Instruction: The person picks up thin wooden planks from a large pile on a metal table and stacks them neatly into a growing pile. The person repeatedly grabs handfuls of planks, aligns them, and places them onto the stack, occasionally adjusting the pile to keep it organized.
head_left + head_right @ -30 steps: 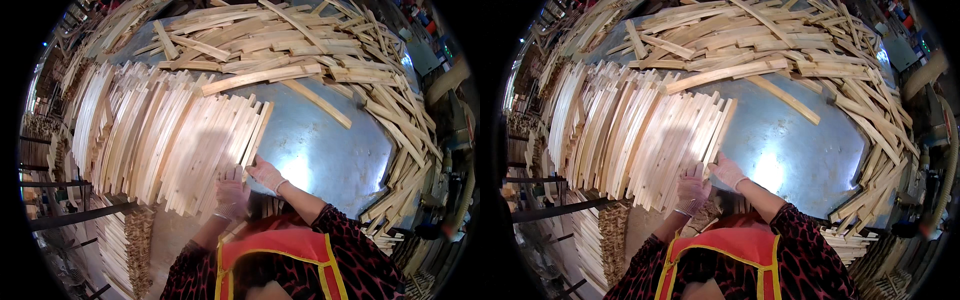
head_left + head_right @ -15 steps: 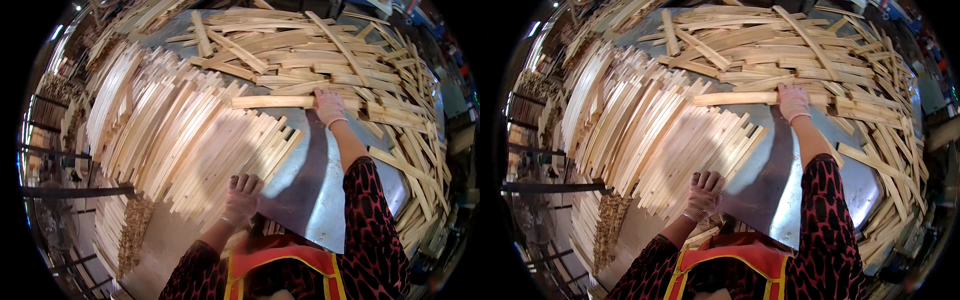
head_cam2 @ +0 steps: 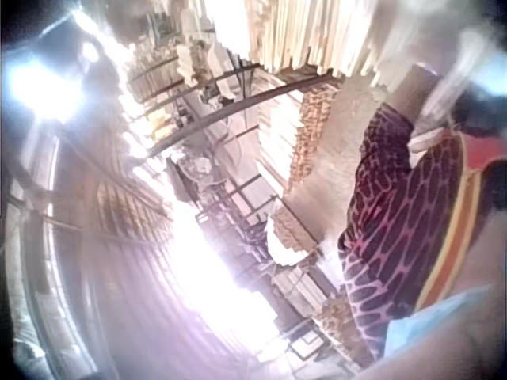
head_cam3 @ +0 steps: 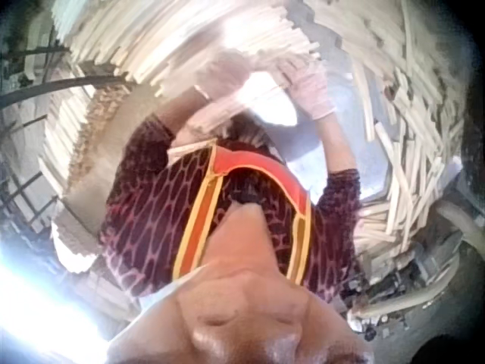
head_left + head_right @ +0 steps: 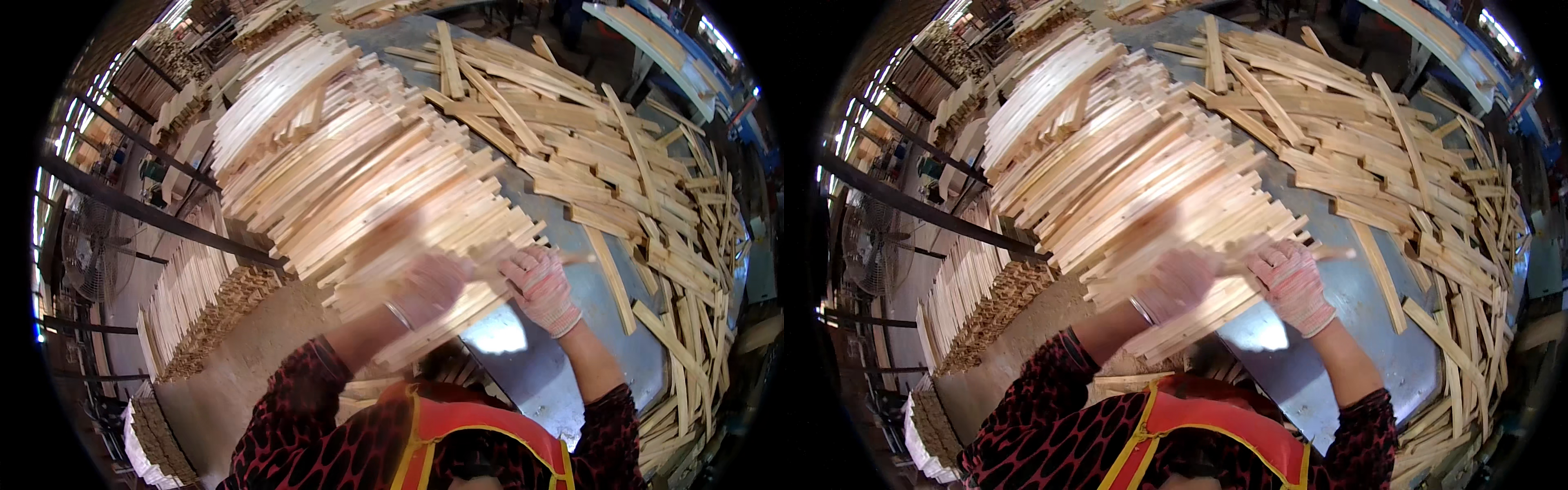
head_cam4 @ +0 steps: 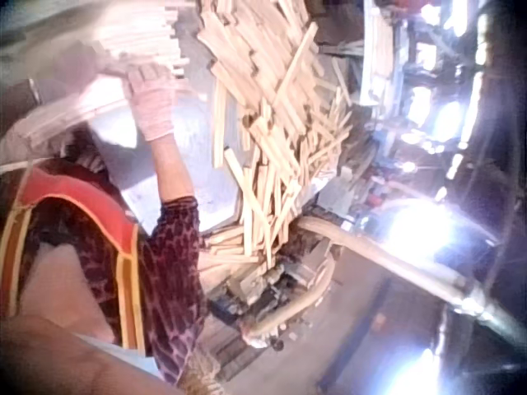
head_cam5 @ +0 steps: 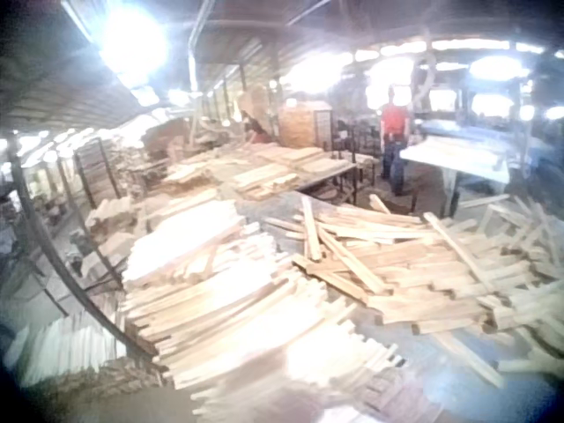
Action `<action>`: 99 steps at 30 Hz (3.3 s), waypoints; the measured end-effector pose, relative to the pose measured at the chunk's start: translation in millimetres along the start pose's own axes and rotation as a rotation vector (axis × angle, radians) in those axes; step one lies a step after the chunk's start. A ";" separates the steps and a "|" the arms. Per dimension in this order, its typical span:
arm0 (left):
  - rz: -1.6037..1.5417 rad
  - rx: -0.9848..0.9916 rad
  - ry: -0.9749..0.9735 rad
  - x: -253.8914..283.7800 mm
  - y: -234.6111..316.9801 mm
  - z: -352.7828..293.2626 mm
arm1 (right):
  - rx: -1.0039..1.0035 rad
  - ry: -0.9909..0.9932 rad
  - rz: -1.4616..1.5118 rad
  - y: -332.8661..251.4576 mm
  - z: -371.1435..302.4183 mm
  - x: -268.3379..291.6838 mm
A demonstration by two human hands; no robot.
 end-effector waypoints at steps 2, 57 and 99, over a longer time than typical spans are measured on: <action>0.031 0.165 0.056 -17.7 -82.4 1.8 | -0.155 0.138 0.021 -12.8 22.6 26.6; -1.590 0.448 -0.645 -152.2 144.3 -54.7 | -1.143 -0.117 0.468 57.2 -363.7 -61.0; -0.208 -0.337 0.013 -64.3 383.4 -37.1 | -0.588 -0.380 -0.144 29.5 -505.4 36.1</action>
Point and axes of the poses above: each hand's wrist, its own z-axis towards the middle knuckle, its own x-axis out of the back of the hand, y = z × x, the point moved 8 cm from there along z, towards the middle knuckle, and after that the axes turned 14 degrees about x, right-handed, at the moved point
